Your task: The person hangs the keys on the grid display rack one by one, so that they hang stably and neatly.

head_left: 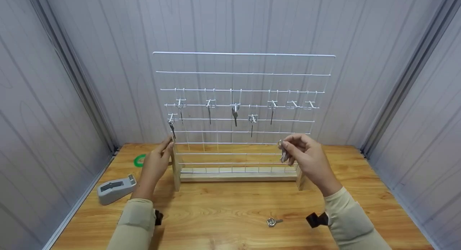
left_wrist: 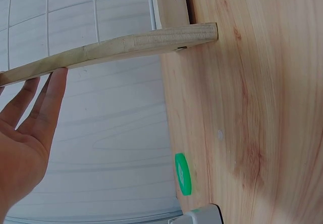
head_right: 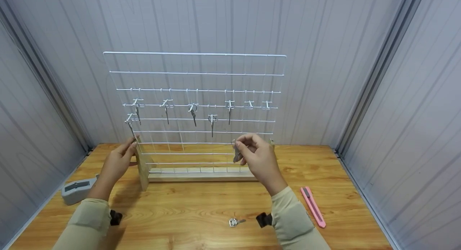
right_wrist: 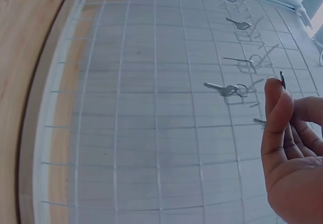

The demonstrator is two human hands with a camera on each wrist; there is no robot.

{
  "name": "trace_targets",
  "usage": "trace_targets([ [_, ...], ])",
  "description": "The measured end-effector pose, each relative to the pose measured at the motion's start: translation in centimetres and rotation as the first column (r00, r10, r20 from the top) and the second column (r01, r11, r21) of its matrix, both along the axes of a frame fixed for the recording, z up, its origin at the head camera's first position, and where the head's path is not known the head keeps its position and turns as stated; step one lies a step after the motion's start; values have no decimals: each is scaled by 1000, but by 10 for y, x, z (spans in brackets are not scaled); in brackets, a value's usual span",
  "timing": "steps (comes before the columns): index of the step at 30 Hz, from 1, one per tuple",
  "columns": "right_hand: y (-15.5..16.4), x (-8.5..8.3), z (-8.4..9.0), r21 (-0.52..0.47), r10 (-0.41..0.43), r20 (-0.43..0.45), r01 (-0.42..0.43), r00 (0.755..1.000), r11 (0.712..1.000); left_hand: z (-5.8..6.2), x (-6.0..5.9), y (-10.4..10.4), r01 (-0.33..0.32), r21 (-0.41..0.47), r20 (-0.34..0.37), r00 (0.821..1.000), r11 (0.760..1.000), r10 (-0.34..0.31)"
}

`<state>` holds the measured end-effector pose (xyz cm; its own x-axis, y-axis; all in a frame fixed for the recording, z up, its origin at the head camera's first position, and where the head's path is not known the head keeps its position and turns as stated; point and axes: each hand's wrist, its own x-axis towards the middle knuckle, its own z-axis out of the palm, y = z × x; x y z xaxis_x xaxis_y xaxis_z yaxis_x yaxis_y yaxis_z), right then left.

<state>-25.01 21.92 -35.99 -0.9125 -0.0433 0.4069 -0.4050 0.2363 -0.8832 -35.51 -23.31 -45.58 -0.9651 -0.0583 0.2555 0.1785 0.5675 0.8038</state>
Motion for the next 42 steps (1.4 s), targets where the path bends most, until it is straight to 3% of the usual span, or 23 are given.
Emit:
trace_targets([
  [7,5,-5,23,-60,-120,-69,116,990,992,0,1,-1,-1,16,12,1000,1000,1],
  [13,5,-13,35,-71,-216,-170,207,962,976,-1,2,-2,4,11,7,1000,1000,-4],
  [20,3,-24,43,-65,-293,-218,285,931,956,0,2,-1,-1,4,5,1000,1000,1],
  [26,3,-35,45,-54,-327,-225,324,918,945,0,1,1,-15,-13,-20,1000,1000,15],
  [33,1,-44,42,35,-357,-197,371,913,928,-1,1,1,-12,-12,-11,1000,1000,12],
  [42,0,-50,40,54,-363,-194,379,911,924,0,1,1,6,10,14,1000,1000,-6],
])
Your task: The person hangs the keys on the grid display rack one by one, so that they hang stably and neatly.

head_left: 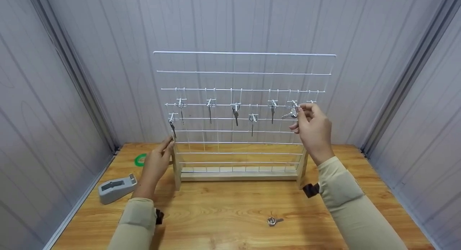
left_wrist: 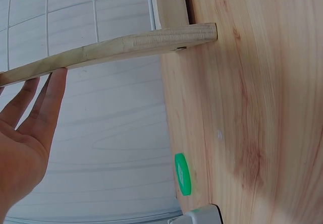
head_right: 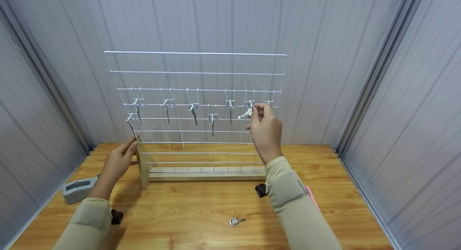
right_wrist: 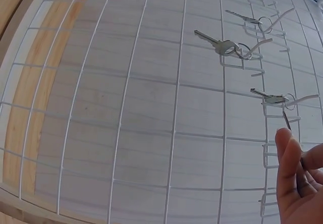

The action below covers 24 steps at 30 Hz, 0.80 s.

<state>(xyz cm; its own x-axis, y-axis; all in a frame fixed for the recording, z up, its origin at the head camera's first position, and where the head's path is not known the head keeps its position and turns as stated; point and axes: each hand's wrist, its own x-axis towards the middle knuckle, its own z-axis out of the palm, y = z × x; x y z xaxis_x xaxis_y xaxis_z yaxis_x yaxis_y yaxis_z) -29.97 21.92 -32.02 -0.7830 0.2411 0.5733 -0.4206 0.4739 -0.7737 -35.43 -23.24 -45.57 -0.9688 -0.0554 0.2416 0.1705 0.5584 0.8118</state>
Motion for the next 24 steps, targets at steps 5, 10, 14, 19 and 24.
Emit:
trace_targets([
  [5,1,-1,-4,21,-8,0,8,1000,1000,1,1,0,7,14,13,1000,1000,-7],
  [10,3,-1,-7,27,-9,-12,9,1000,1000,0,0,0,-20,-38,-17,1000,999,19],
  [14,6,3,-10,42,-2,4,1,1000,999,0,0,1,-18,-29,-25,1000,999,18],
  [19,8,11,-12,79,-10,25,8,1000,997,-1,-1,1,-5,6,-9,1000,1000,5],
  [24,11,27,-12,122,-12,31,8,999,992,0,0,0,0,15,6,1000,1000,0],
])
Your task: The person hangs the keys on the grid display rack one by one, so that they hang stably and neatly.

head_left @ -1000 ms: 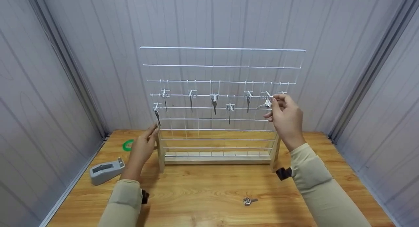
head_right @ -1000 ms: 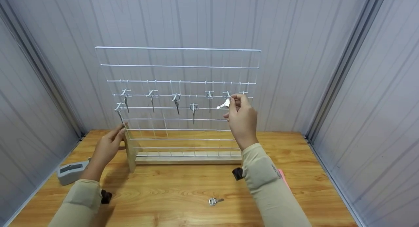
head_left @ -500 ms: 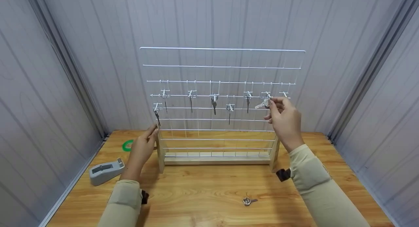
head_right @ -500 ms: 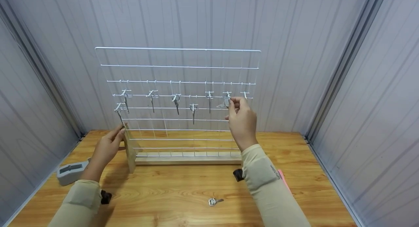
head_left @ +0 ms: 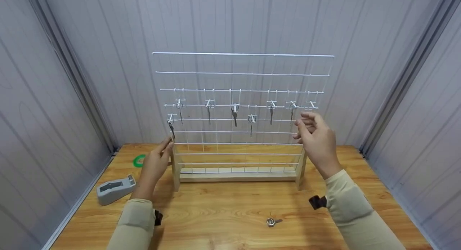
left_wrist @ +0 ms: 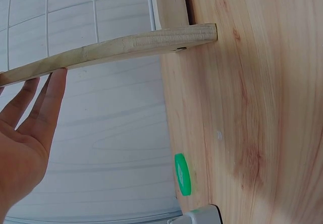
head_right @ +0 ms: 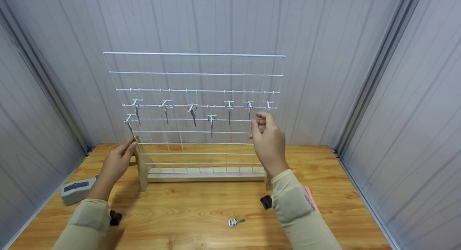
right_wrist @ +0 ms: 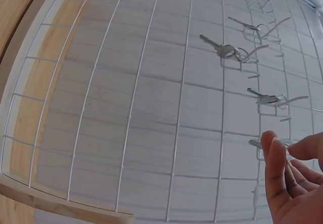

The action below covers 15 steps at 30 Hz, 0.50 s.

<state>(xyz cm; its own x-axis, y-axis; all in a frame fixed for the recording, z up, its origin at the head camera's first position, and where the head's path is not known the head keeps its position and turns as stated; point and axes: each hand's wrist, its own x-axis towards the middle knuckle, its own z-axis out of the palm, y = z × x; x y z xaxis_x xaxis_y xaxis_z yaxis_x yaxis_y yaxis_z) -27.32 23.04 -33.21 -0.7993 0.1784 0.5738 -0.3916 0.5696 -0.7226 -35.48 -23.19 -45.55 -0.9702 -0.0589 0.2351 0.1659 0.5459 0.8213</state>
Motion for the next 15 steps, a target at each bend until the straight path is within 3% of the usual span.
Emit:
trace_targets([
  [5,-1,16,-3,39,39,27,-40,999,998,-1,0,0,2,0,3,1000,1000,-2],
  [9,-5,25,-12,148,110,57,-118,992,982,-1,1,-1,1,6,5,1000,1000,-1],
  [15,-13,29,-35,365,229,180,-281,957,887,0,1,-1,-3,-23,-1,1000,1000,3],
])
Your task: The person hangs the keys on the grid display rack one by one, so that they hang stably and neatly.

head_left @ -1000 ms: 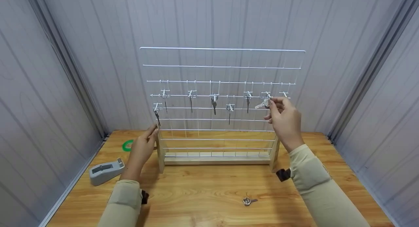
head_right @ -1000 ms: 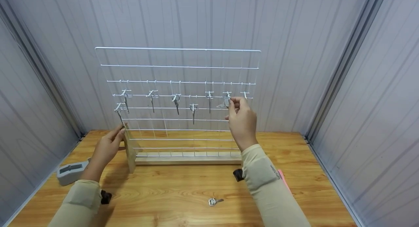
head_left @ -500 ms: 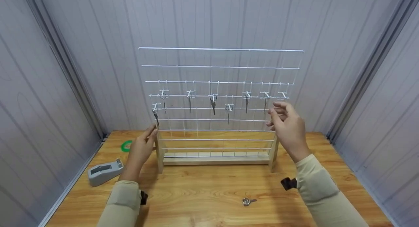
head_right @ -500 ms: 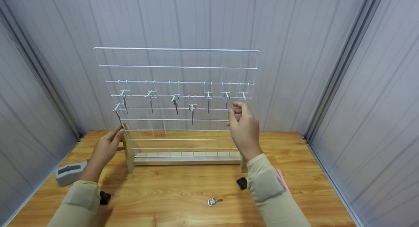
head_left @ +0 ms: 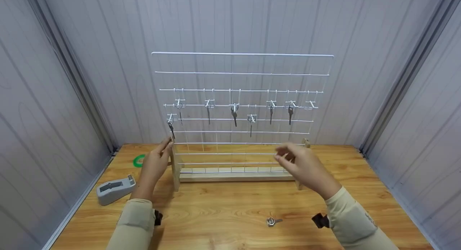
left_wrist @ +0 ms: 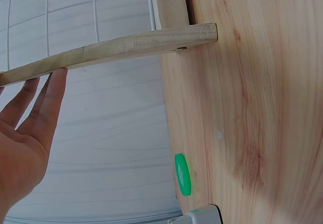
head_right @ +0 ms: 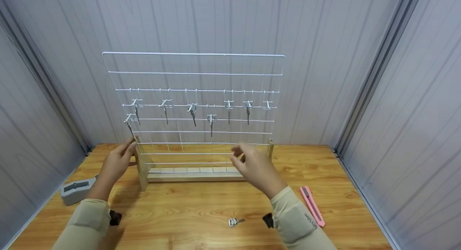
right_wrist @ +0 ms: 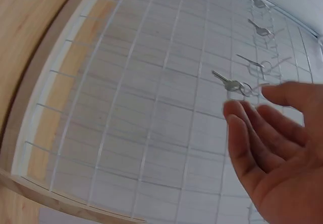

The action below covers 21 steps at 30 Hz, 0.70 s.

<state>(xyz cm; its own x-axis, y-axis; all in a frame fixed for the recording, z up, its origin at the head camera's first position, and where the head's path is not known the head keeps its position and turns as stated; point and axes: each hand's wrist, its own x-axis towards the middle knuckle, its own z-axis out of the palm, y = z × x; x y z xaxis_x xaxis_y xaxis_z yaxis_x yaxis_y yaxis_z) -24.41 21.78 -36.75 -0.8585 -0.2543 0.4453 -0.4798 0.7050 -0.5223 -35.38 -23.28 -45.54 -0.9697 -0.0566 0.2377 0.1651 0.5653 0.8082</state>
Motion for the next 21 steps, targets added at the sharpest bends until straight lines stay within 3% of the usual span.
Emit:
trace_targets([
  [6,0,-3,-28,138,104,136,-122,985,983,-1,-1,0,-4,3,2,1000,1000,4],
  [12,3,-2,-60,212,228,358,-317,905,925,-1,-2,0,-5,1,-7,1000,1000,5],
  [16,3,1,-82,234,228,476,-372,849,898,-1,-2,0,-2,-16,-14,1000,1000,2],
  [21,1,4,-103,263,188,514,-362,837,895,-3,-2,-1,-11,-46,-22,1000,999,10],
])
